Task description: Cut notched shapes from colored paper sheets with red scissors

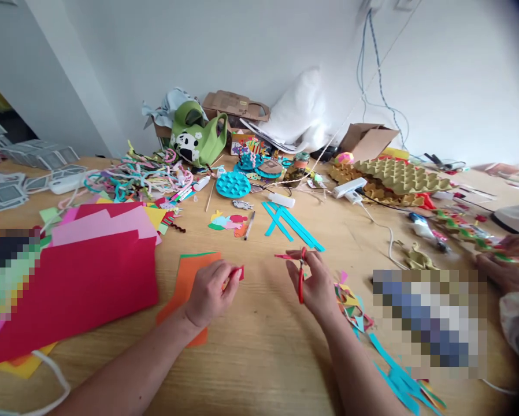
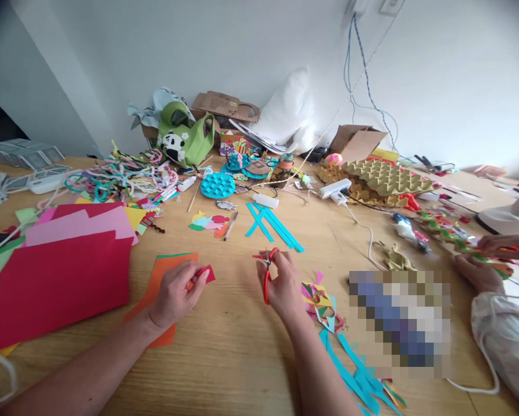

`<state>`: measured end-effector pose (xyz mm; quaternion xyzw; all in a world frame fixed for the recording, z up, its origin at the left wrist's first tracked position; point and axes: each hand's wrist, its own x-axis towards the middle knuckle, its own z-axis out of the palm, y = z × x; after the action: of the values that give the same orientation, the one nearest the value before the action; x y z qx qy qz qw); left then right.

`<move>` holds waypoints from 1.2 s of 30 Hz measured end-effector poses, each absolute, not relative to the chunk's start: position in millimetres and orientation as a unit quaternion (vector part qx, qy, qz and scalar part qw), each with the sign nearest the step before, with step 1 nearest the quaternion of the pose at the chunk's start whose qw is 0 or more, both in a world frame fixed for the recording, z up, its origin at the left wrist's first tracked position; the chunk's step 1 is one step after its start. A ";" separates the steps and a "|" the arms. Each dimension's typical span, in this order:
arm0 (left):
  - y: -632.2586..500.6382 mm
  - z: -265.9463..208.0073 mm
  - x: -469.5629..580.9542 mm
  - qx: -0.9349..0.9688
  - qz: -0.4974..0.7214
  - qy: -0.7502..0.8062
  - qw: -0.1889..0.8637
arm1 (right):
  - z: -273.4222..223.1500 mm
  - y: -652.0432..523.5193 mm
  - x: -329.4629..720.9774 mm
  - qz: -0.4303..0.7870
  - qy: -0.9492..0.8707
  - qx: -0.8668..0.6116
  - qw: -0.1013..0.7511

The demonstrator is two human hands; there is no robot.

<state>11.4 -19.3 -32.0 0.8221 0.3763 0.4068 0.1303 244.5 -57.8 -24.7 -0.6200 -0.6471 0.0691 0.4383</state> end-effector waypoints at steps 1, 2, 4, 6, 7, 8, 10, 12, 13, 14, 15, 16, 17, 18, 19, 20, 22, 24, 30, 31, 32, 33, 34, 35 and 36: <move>-20.4 -31.7 11.5 0.828 0.412 0.359 0.126 | -19.7 -61.7 234.1 0.116 -0.643 -0.608 0.451; -21.5 -31.8 11.7 0.832 0.419 0.342 0.125 | -15.7 -65.6 223.7 0.168 -0.652 -0.586 0.450; -23.1 -32.6 12.2 0.836 0.432 0.311 0.134 | -12.6 -71.7 204.5 0.244 -0.669 -0.552 0.434; -23.8 -34.0 12.7 0.843 0.431 0.283 0.149 | -14.9 -75.3 189.8 0.296 -0.661 -0.537 0.433; -23.8 -34.6 12.8 0.847 0.430 0.273 0.155 | -17.0 -76.2 184.6 0.319 -0.650 -0.533 0.439; -23.7 -35.2 12.8 0.849 0.429 0.265 0.158 | -19.2 -76.6 180.7 0.340 -0.642 -0.527 0.441; -23.0 -35.4 12.4 0.851 0.430 0.259 0.153 | -22.3 -75.9 177.2 0.356 -0.631 -0.527 0.444; -22.5 -33.9 11.3 0.851 0.428 0.269 0.139 | -23.6 -73.0 178.7 0.350 -0.621 -0.536 0.453; -22.4 -32.7 10.5 0.851 0.426 0.279 0.130 | -23.9 -70.6 181.1 0.337 -0.611 -0.547 0.462; -22.3 -31.4 9.6 0.850 0.424 0.289 0.120 | -24.3 -67.6 184.4 0.319 -0.600 -0.563 0.470; -22.3 -30.2 8.7 0.849 0.423 0.298 0.108 | -24.8 -64.2 188.4 0.292 -0.582 -0.589 0.478; -22.3 -29.5 8.1 0.848 0.423 0.304 0.096 | -25.7 -60.6 192.7 0.259 -0.562 -0.623 0.479; -22.3 -29.3 7.6 0.848 0.425 0.307 0.086 | -27.1 -56.9 197.1 0.231 -0.545 -0.655 0.470; -22.3 -29.7 7.5 0.847 0.428 0.306 0.077 | -29.0 -53.3 201.5 0.215 -0.529 -0.682 0.456; -22.2 -30.6 7.6 0.846 0.430 0.307 0.072 | -31.3 -50.1 205.4 0.208 -0.511 -0.705 0.446; -22.1 -31.8 8.0 0.845 0.431 0.310 0.070 | -34.2 -47.3 209.0 0.204 -0.494 -0.726 0.433; -21.6 -34.3 9.1 0.842 0.428 0.320 0.068 | -41.0 -43.6 214.7 0.194 -0.477 -0.760 0.397; -20.8 -35.8 10.0 0.840 0.425 0.332 0.066 | -48.0 -42.5 219.3 0.166 -0.491 -0.779 0.351; -20.0 -36.9 9.6 0.834 0.425 0.346 0.066 | -56.2 -46.9 231.2 0.013 -0.550 -0.760 0.345; -20.4 -36.9 9.6 0.833 0.426 0.346 0.072 | -55.7 -47.3 232.1 -0.001 -0.554 -0.753 0.356; -20.8 -36.2 9.6 0.830 0.430 0.347 0.083 | -55.0 -47.6 232.6 -0.014 -0.559 -0.744 0.366; -20.7 -34.6 9.5 0.823 0.435 0.350 0.102 | -54.3 -47.6 232.5 -0.026 -0.564 -0.735 0.374; -20.0 -31.7 9.1 0.811 0.443 0.361 0.129 | -53.7 -47.6 232.0 -0.038 -0.571 -0.727 0.381; -18.4 -27.1 8.0 0.788 0.459 0.377 0.163 | -53.2 -47.6 231.2 -0.049 -0.577 -0.718 0.386; -15.6 -21.0 6.1 0.750 0.478 0.406 0.209 | -52.8 -47.6 230.2 -0.060 -0.584 -0.710 0.390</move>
<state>6.1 -15.6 -21.0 0.7502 0.4058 0.4783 0.2094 230.2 -47.6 -52.8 -0.7096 -0.5835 -0.0599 0.3904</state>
